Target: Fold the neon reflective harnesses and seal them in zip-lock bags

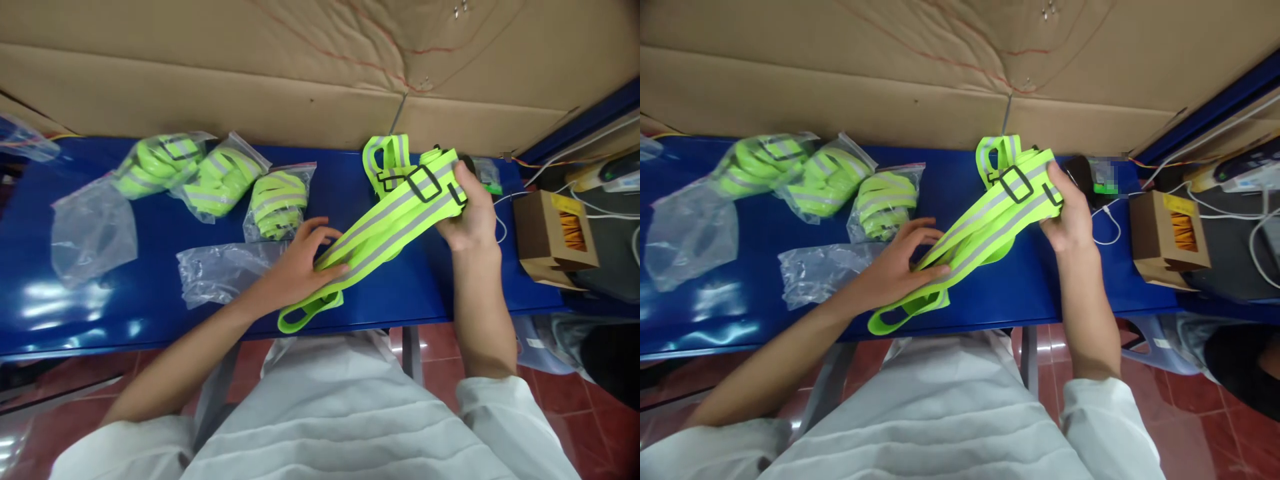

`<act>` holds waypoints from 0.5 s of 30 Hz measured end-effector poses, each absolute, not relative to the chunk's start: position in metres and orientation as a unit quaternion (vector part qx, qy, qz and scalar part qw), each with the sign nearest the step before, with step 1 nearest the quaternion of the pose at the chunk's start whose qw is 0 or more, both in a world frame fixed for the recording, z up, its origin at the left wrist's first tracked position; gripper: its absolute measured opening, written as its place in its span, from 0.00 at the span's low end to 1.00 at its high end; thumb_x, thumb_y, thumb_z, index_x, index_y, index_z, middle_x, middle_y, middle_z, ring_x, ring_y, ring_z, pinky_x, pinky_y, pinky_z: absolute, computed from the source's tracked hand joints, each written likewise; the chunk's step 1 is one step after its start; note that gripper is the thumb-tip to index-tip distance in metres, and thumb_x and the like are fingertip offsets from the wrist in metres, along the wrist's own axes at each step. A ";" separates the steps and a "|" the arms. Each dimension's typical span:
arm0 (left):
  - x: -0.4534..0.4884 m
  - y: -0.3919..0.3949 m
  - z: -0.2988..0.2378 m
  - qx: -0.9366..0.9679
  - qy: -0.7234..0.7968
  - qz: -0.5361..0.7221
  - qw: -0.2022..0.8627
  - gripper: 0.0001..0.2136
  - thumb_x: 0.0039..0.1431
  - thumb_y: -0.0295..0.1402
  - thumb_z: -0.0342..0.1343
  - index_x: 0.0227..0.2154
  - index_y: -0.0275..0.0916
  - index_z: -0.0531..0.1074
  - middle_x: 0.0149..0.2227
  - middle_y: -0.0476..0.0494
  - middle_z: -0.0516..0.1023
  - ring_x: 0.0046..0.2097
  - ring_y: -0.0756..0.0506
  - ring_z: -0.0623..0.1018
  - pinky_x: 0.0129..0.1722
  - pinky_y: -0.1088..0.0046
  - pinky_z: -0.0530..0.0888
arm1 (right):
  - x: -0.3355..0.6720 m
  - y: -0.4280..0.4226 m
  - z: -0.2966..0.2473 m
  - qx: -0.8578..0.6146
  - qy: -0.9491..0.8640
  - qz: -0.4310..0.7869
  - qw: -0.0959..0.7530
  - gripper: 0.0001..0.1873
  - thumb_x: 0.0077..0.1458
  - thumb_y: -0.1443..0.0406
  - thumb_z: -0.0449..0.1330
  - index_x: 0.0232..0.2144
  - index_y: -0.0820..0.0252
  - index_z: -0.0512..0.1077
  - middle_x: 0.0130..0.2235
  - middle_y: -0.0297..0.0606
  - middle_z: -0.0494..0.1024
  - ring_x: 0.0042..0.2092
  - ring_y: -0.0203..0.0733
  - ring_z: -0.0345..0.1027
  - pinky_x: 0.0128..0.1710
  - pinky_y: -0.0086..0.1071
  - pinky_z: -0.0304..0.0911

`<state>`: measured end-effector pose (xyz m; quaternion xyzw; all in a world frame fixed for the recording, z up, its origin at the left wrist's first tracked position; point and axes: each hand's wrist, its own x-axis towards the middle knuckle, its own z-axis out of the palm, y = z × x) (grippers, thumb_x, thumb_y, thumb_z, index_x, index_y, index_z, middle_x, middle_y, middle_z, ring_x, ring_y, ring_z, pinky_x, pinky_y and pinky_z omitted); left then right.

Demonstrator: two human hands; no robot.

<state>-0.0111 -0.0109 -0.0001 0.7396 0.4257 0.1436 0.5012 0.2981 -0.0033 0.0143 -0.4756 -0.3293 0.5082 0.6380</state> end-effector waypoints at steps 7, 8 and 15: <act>-0.059 -0.025 0.006 0.359 0.305 0.259 0.843 0.22 0.44 0.46 0.76 0.36 0.40 0.75 0.28 0.51 0.78 0.30 0.47 0.78 0.32 0.73 0.76 | 0.305 -0.001 0.013 -0.458 -0.329 0.495 0.661 0.16 0.55 0.52 0.70 0.43 0.53 0.80 0.51 0.36 0.84 0.60 0.55 0.74 0.56 0.48 0.76; -0.060 -0.031 0.003 0.315 0.296 0.293 0.853 0.21 0.47 0.47 0.74 0.37 0.42 0.74 0.27 0.51 0.77 0.32 0.44 0.80 0.34 0.69 0.78 | 0.306 0.000 0.013 -0.451 -0.323 0.496 0.668 0.15 0.56 0.54 0.69 0.43 0.53 0.80 0.51 0.36 0.84 0.61 0.54 0.74 0.57 0.47 0.75; -0.045 -0.064 -0.026 0.370 0.367 0.384 0.762 0.26 0.45 0.36 0.76 0.47 0.46 0.73 0.62 0.46 0.73 0.51 0.39 0.81 0.50 0.59 0.81 | 0.308 0.002 0.015 -0.447 -0.294 0.508 0.675 0.12 0.59 0.58 0.65 0.43 0.55 0.82 0.51 0.35 0.84 0.58 0.51 0.75 0.58 0.42 0.74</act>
